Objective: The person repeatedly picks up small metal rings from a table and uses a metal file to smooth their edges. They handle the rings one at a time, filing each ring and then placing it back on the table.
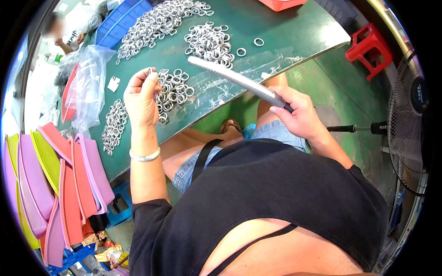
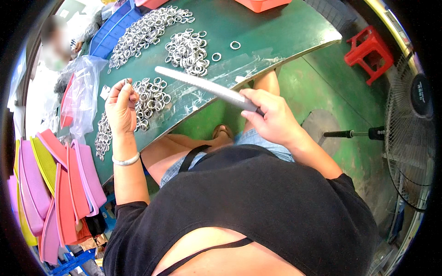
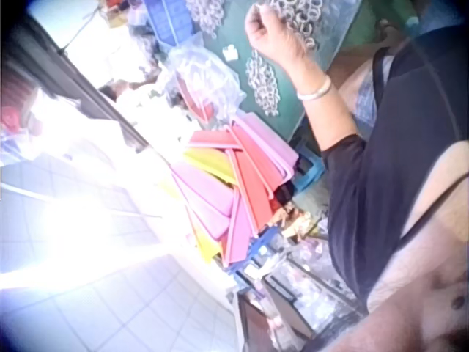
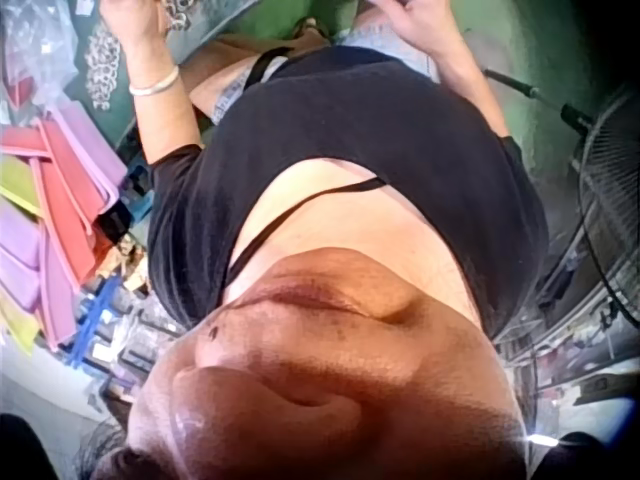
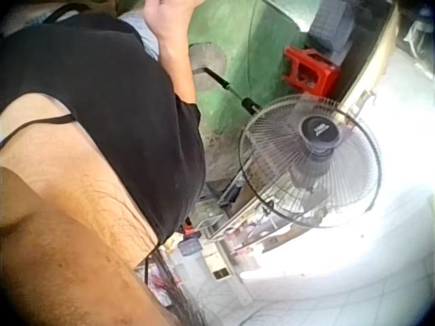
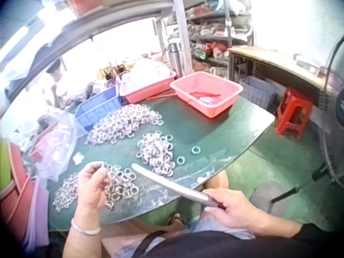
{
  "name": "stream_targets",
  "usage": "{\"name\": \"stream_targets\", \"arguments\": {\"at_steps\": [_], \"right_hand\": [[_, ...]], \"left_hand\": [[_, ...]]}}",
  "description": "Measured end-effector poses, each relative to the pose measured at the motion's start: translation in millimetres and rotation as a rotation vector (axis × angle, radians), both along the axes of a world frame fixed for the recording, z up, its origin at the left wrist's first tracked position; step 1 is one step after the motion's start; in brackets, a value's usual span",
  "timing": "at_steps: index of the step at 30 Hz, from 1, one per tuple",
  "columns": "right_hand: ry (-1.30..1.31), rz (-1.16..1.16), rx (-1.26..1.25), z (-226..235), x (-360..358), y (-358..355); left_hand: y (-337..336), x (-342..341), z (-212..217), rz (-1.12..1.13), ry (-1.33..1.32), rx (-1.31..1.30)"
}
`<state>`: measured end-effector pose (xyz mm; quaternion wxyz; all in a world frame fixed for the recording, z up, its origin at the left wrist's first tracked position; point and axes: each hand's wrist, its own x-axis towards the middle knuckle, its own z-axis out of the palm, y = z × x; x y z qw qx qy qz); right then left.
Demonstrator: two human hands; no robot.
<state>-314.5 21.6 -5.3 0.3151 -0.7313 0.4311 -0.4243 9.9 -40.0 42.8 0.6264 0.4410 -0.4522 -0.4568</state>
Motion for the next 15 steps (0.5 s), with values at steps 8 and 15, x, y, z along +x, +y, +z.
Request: {"name": "stream_targets", "arguments": {"at_steps": [8, 15], "right_hand": [[-0.003, -0.042, 0.035, -5.6, -0.3, -4.4], [-0.027, -0.056, 0.07, -8.9, -1.5, -3.7]], "left_hand": [[7.6, 3.4, -1.4, -0.013, -0.214, -0.127], [10.0, 6.8, -3.5, 0.029, -0.588, -0.173]]}}
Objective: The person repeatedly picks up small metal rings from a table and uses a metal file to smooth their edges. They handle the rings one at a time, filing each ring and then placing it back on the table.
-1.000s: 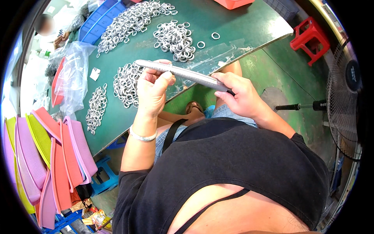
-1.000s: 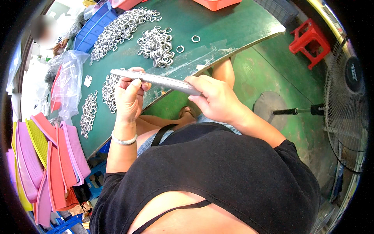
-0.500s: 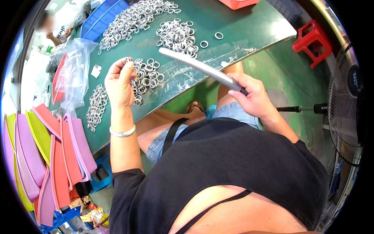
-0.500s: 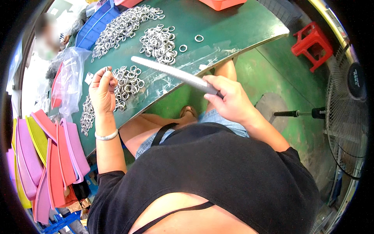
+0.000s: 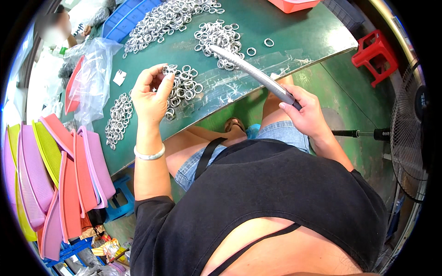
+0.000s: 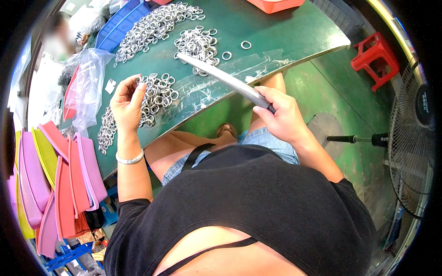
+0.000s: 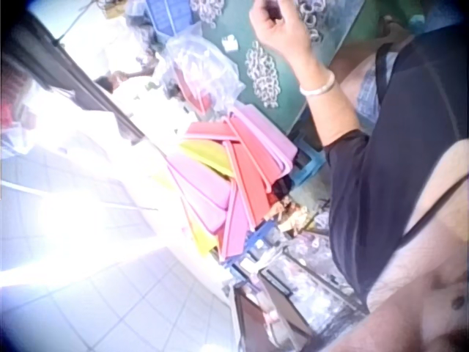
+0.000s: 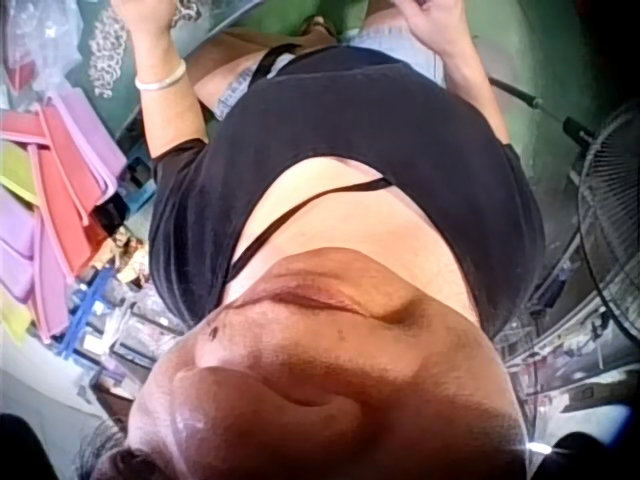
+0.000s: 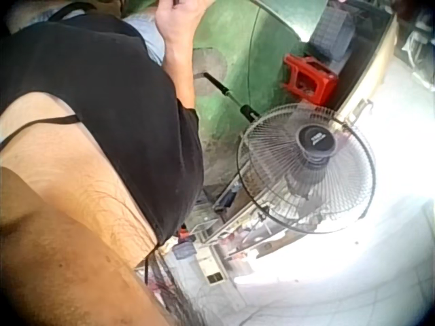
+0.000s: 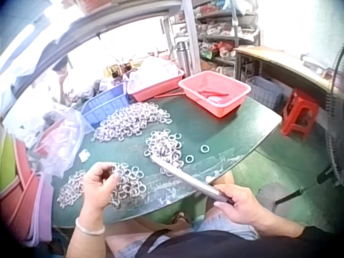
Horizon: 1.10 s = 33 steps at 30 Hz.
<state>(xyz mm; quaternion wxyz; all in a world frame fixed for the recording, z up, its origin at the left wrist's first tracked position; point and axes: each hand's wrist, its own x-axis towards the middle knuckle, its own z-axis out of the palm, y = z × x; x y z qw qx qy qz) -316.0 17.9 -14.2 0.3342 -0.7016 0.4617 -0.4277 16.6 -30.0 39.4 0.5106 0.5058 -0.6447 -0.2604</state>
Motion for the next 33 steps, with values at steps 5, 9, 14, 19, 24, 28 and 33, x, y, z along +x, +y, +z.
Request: {"name": "stream_targets", "arguments": {"at_steps": [5, 9, 14, 19, 24, 28, 33], "right_hand": [[0.01, -0.006, -0.007, -1.2, -1.1, -0.3], [0.003, 0.031, -0.019, -0.7, 2.3, -0.6], [0.013, 0.056, -0.067, 0.5, 6.8, -0.2], [0.057, 0.135, -0.124, 13.0, 19.5, 0.9], [0.134, 0.143, -0.18, 19.5, 28.5, -1.7], [0.173, 0.11, -0.236, 21.3, 33.2, -2.9], [0.205, 0.092, -0.259, 23.2, 36.6, -3.1]], "left_hand": [[-0.9, -7.1, 2.7, -0.04, 0.182, 0.006], [1.4, -7.5, -1.7, -0.076, 0.244, 0.084], [-0.4, -11.2, -4.8, -0.211, 0.471, 0.229], [1.9, -23.2, -11.4, -0.424, 0.693, 0.364], [13.3, -50.4, -20.6, -0.488, 0.706, 0.513], [13.8, -47.9, -28.3, -0.46, 0.675, 0.447], [14.6, -47.3, -29.9, -0.437, 0.689, 0.455]]}}
